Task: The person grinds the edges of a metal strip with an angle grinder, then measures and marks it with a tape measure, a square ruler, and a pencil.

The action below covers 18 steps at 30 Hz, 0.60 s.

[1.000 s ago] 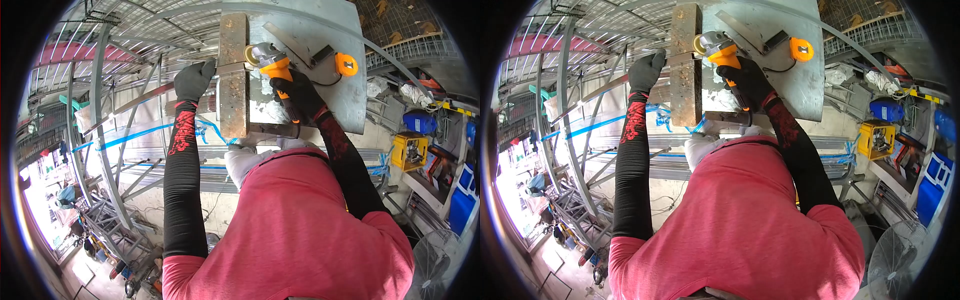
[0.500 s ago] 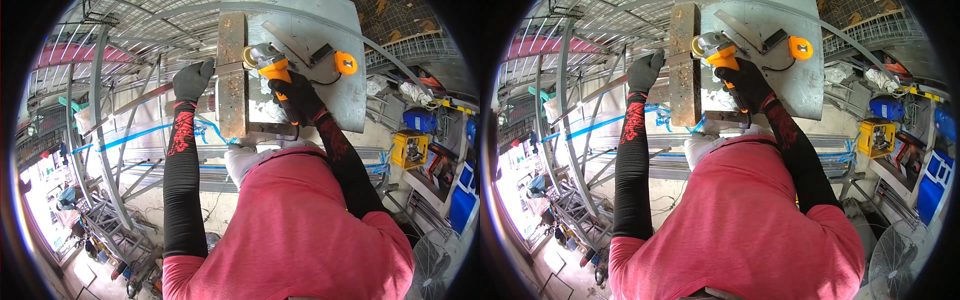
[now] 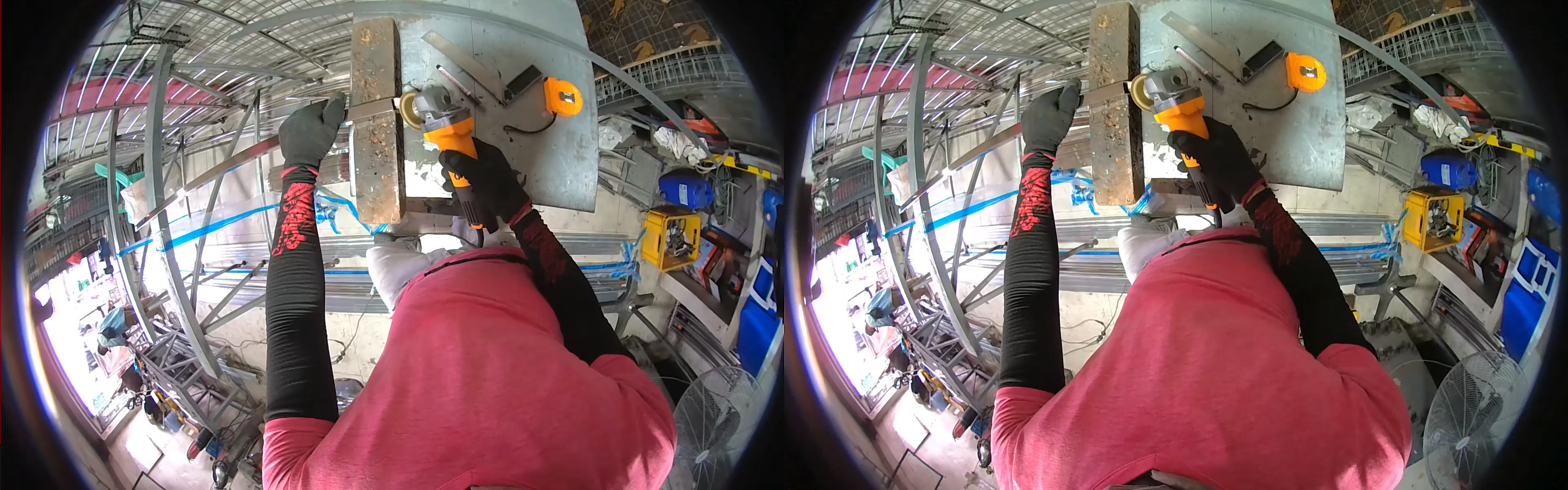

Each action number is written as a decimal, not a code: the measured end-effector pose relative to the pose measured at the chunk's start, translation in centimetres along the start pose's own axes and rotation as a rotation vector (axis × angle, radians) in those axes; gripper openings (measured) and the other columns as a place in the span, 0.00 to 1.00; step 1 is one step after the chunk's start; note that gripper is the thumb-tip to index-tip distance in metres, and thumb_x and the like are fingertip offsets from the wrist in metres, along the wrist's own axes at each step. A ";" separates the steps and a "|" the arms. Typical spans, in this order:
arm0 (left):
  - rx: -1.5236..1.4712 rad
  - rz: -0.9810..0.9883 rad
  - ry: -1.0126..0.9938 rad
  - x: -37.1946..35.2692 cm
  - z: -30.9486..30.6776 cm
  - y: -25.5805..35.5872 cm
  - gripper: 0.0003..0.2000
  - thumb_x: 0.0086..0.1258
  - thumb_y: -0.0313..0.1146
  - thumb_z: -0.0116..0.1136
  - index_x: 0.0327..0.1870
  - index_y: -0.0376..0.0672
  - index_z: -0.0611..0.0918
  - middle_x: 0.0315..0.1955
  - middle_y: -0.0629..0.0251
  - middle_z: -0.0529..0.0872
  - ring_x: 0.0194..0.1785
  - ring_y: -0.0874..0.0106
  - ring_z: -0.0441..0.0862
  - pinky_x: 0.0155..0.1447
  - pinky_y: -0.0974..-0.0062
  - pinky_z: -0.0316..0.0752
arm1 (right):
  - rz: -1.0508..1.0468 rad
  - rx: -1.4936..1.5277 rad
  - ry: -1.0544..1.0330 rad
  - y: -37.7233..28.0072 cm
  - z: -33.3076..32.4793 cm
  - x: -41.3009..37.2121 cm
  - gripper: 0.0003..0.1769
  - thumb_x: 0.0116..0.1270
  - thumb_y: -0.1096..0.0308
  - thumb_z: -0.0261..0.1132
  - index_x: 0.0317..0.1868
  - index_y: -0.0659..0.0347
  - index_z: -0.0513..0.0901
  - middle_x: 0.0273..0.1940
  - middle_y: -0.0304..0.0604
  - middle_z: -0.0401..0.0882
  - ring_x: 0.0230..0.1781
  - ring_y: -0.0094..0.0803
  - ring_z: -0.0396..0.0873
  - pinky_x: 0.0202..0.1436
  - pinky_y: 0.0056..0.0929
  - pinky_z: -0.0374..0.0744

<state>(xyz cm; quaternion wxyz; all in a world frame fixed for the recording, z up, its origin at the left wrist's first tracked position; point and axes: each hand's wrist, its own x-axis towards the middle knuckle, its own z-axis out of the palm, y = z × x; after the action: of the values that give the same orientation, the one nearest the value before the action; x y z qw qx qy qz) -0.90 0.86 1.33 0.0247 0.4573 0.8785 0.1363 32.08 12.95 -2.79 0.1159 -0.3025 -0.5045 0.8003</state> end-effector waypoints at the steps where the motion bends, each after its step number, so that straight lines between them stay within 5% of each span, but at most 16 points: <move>1: 0.016 -0.003 -0.003 0.0 -0.1 0.0 0.31 0.81 0.67 0.50 0.39 0.50 0.95 0.33 0.51 0.92 0.41 0.48 0.91 0.47 0.50 0.82 | -0.032 -0.019 0.019 0.1 0.3 -0.2 0.20 0.75 0.54 0.75 0.55 0.60 0.88 0.40 0.35 0.88 0.40 0.24 0.85 0.47 0.30 0.84; 18: 0.007 -0.017 -0.020 0.0 -0.1 0.0 0.33 0.80 0.70 0.49 0.41 0.49 0.95 0.34 0.50 0.93 0.42 0.48 0.91 0.48 0.50 0.82 | -0.044 -0.239 0.030 -1.2 1.0 -2.3 0.18 0.78 0.58 0.71 0.58 0.63 0.86 0.45 0.36 0.89 0.44 0.24 0.85 0.51 0.31 0.83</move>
<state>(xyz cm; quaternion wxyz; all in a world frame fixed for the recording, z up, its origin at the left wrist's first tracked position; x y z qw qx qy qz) -0.91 0.86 1.41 0.0330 0.4511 0.8826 0.1282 33.14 11.58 -0.60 0.1041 -0.3148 -0.6011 0.7272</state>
